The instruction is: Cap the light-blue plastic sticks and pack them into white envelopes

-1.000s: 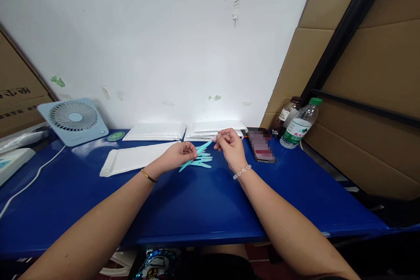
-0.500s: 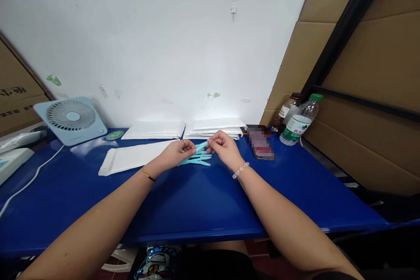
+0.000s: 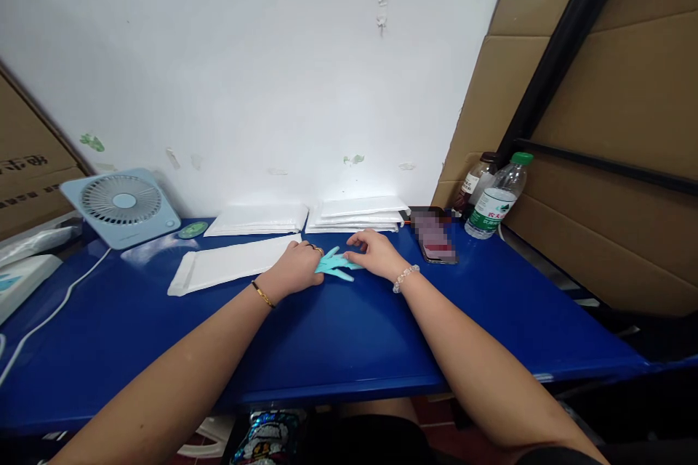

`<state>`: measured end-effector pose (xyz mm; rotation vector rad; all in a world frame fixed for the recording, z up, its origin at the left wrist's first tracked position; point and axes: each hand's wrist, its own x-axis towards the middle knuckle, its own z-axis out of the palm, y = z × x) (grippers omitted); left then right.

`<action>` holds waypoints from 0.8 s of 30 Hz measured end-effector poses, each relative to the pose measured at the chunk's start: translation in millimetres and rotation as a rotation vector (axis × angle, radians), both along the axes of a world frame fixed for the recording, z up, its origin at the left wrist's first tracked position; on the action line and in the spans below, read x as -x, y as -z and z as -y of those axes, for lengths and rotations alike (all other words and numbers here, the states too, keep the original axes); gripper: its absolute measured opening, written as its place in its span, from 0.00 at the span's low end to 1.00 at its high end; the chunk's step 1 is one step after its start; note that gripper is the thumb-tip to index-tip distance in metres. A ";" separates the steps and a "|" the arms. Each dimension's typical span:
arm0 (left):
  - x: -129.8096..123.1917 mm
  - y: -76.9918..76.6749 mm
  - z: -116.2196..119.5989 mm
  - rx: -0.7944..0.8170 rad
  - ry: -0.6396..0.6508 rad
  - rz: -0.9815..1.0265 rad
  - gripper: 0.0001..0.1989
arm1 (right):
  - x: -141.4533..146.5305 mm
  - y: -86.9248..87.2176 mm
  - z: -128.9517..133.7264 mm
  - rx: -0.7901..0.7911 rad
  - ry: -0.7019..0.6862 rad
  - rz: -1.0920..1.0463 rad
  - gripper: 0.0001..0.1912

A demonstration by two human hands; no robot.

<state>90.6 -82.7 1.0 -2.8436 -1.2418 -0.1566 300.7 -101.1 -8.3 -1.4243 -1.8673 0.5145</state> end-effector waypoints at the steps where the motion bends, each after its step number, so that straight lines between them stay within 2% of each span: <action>1: -1.9 1.2 1.5 -0.010 0.010 -0.013 0.11 | -0.2 -1.6 0.8 0.003 0.007 -0.019 0.18; 4: -3.9 2.6 3.0 -0.038 0.034 -0.012 0.12 | -5.4 -7.1 2.0 0.066 -0.024 -0.235 0.24; 6: -3.4 0.4 2.5 -0.030 0.002 0.063 0.13 | -11.0 -11.0 2.9 0.075 -0.110 -0.461 0.29; 8: -3.9 -2.9 2.2 0.045 -0.074 0.250 0.14 | -12.8 -15.1 5.3 0.071 -0.250 -0.635 0.37; 10: -7.1 -4.2 3.6 0.192 -0.113 0.533 0.14 | -6.0 -19.3 10.2 0.095 -0.381 -0.691 0.45; 11: -10.2 -3.3 5.2 0.269 -0.089 0.677 0.14 | 1.3 -21.3 13.5 0.121 -0.429 -0.685 0.48; 13: -18.7 1.6 10.3 0.374 0.054 0.885 0.15 | 21.3 -24.3 21.1 0.148 -0.476 -0.687 0.47; 14: -23.7 4.8 13.4 0.382 0.147 0.939 0.17 | 32.2 -25.2 24.8 0.157 -0.469 -0.705 0.43; 16: -32.6 9.8 19.3 0.345 0.301 0.963 0.20 | 50.6 -26.2 30.9 0.110 -0.379 -0.725 0.28; 18: -35.6 9.6 22.2 0.324 0.376 0.924 0.23 | 59.3 -26.8 33.6 0.048 -0.273 -0.736 0.15; 19: -33.1 7.1 21.4 0.330 0.388 0.890 0.25 | 59.2 -27.2 33.2 0.015 -0.228 -0.751 0.12; 21: -18.6 -1.6 13.8 0.352 0.359 0.783 0.35 | 51.2 -28.3 29.2 -0.053 -0.141 -0.826 0.13; 22: -6.7 -6.6 6.9 0.342 0.299 0.727 0.41 | 44.4 -28.8 25.7 -0.091 -0.099 -0.872 0.13; 24: 23.8 -15.2 -11.6 0.279 0.086 0.527 0.49 | 29.1 -28.6 17.3 -0.177 -0.015 -0.947 0.14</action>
